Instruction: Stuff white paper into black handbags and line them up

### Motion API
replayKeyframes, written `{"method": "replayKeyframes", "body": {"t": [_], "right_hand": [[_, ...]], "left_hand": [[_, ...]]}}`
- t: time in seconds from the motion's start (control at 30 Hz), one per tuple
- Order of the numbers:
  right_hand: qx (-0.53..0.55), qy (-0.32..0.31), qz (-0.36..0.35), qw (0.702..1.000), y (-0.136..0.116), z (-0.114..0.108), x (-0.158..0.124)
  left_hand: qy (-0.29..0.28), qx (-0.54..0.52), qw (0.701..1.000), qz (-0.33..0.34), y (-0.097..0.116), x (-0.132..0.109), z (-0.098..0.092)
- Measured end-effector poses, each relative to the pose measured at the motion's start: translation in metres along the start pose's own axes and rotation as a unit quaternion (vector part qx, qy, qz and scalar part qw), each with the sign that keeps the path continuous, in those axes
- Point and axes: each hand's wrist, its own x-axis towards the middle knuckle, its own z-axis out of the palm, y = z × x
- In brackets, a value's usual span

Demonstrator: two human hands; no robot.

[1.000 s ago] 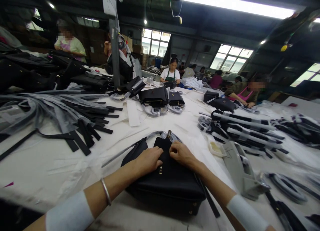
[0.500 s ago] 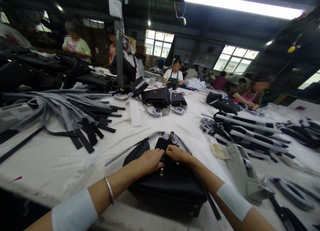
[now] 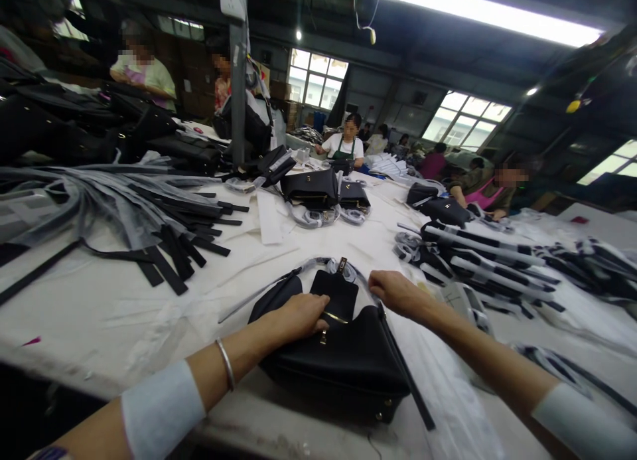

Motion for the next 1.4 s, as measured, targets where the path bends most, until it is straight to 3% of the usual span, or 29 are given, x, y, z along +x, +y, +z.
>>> {"method": "replayKeyframes", "body": {"t": [0.17,0.33,0.53,0.73,1.03,1.4], "right_hand": [[-0.036,-0.048,-0.097,0.994,-0.032,0.033,0.011],[-0.072,-0.063,-0.101,0.990,-0.051,0.065,0.014],[-0.046,-0.015,-0.029,0.998,-0.049,0.076,0.012],[0.100,0.078,0.078,0.989,-0.026,0.074,0.002],[0.348,0.162,0.112,0.917,-0.013,0.089,-0.021],[0.556,0.272,0.156,0.770,-0.002,0.099,-0.047]], "left_hand": [[0.004,0.014,1.000,-0.001,0.000,0.000,0.000],[0.003,0.024,1.000,-0.004,0.002,0.001,0.002],[-0.011,0.034,0.999,0.006,0.008,0.003,-0.004],[-0.036,0.009,0.999,0.013,0.016,0.027,-0.009],[-0.065,-0.034,0.997,-0.004,0.036,0.062,0.010],[-0.094,-0.154,0.979,-0.093,0.016,0.072,-0.002]]}}
